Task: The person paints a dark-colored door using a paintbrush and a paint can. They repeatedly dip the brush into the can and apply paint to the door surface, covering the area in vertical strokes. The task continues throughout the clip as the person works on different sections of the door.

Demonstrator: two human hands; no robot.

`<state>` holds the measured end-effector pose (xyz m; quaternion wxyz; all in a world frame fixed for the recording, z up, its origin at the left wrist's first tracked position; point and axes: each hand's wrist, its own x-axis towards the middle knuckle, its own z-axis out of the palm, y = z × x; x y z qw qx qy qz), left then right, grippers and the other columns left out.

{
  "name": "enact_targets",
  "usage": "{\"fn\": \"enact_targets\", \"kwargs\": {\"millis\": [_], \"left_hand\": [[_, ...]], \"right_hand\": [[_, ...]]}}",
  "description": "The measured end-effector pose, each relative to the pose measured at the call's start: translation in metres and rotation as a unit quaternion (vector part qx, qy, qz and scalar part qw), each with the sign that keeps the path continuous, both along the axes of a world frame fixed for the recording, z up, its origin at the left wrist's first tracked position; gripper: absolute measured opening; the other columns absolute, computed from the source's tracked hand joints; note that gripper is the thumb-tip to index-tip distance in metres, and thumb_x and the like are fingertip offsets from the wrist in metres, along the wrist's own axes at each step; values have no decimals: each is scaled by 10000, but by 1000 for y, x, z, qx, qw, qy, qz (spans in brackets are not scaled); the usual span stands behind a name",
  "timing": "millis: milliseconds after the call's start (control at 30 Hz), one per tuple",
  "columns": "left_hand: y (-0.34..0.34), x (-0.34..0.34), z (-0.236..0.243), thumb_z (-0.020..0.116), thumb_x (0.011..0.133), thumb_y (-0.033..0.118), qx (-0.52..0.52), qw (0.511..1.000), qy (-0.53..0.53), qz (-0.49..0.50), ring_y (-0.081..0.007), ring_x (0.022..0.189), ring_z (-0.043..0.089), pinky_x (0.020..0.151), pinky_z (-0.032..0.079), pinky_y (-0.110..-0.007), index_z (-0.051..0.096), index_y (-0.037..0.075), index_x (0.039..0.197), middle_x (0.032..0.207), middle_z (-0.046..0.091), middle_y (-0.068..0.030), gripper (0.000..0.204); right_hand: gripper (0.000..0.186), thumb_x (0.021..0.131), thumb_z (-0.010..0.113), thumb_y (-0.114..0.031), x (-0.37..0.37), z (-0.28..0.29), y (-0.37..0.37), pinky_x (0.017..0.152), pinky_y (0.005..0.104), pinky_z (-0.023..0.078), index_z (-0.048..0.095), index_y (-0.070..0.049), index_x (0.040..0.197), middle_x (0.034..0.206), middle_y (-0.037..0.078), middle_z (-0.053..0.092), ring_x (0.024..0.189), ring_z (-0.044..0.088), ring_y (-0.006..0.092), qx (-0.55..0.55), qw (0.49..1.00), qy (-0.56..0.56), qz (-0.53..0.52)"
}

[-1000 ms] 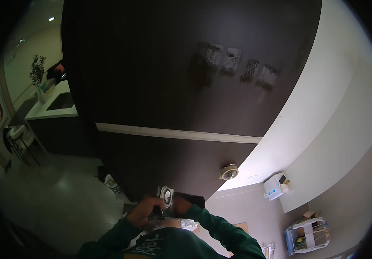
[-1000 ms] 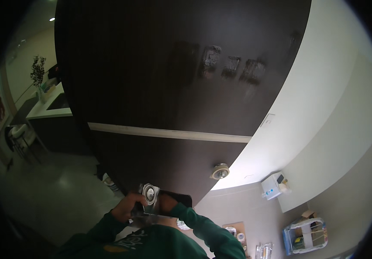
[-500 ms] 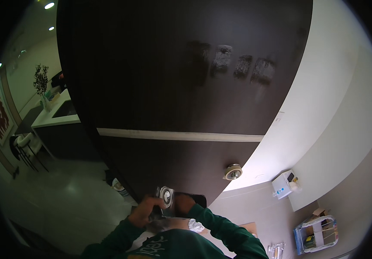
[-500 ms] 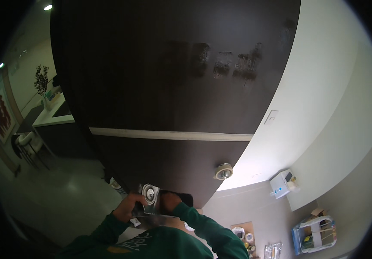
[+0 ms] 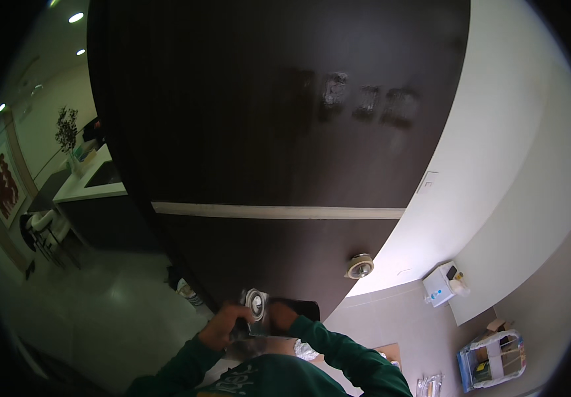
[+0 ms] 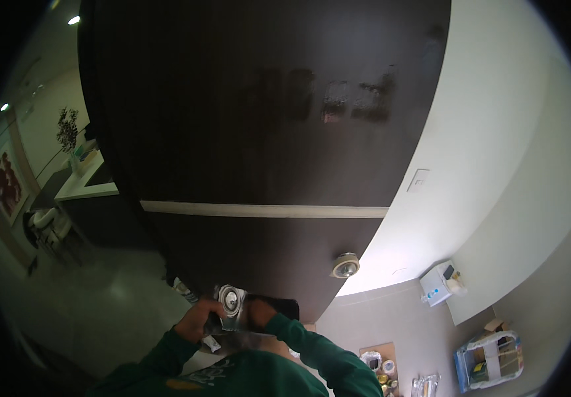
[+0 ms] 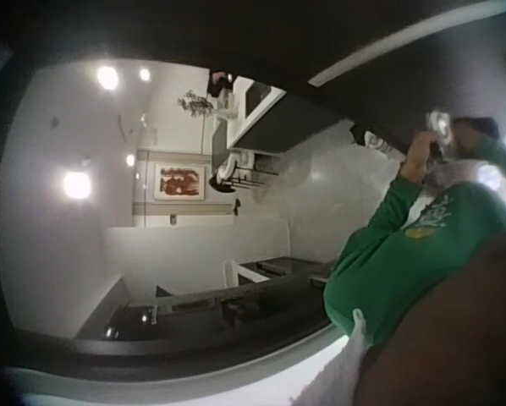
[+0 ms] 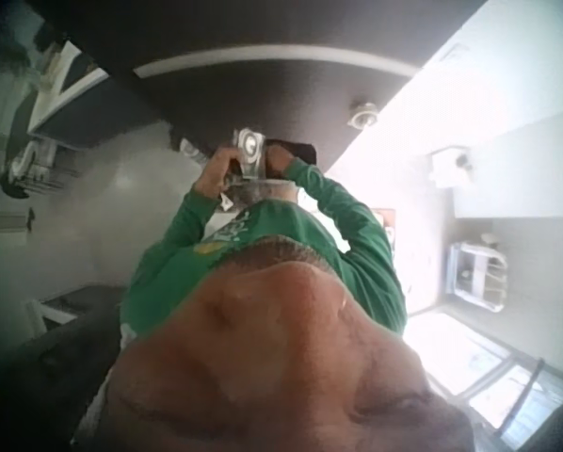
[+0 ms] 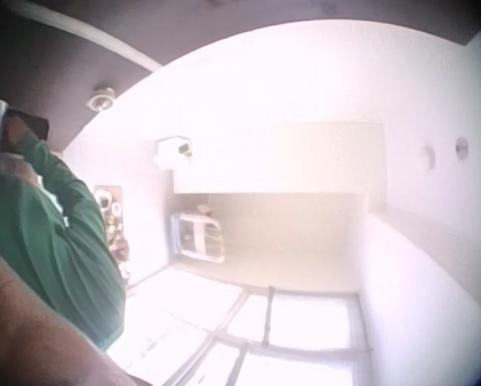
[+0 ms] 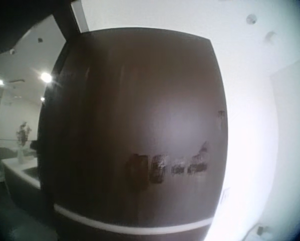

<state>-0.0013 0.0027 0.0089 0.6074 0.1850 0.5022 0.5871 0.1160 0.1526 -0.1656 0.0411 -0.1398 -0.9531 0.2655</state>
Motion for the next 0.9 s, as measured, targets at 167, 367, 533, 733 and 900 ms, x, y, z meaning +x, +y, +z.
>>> {"fn": "enact_targets", "kwargs": {"millis": [167,367,533,733,900], "left_hand": [[-12,-7,-14,584,722,59,-34,999,-4,9,-148,705,625,646,539,-295,642,39,830,787,627,-35,124],[-9,-5,-5,567,708,49,-59,998,-18,-14,-171,750,645,728,572,-331,636,31,867,837,646,-56,174],[-10,2,8,556,698,44,-54,998,-25,-3,-187,775,650,756,573,-345,634,21,902,870,657,-67,220],[-12,11,14,581,696,45,-58,998,-24,5,-182,722,651,699,581,-365,627,34,910,823,647,-58,219],[-9,22,22,584,705,76,-70,998,-3,8,-194,741,654,708,579,-375,630,34,920,840,655,-63,224]], "right_hand": [[155,762,634,-134,-1,31,-17,698,433,547,693,8,784,799,237,672,728,668,377,19,999,-23,-33],[162,762,625,-135,-1,17,-12,704,461,555,694,8,796,818,246,676,788,682,381,-2,1000,-7,-16],[197,790,608,-160,0,27,-22,735,456,564,710,1,841,886,240,691,815,691,379,6,995,-56,-88],[221,826,566,-173,14,58,-19,741,464,569,708,-7,864,910,238,694,829,694,379,10,998,-50,47],[228,830,548,-171,11,34,-19,736,466,566,696,-5,882,923,246,687,831,688,389,2,996,-43,-82]]}}
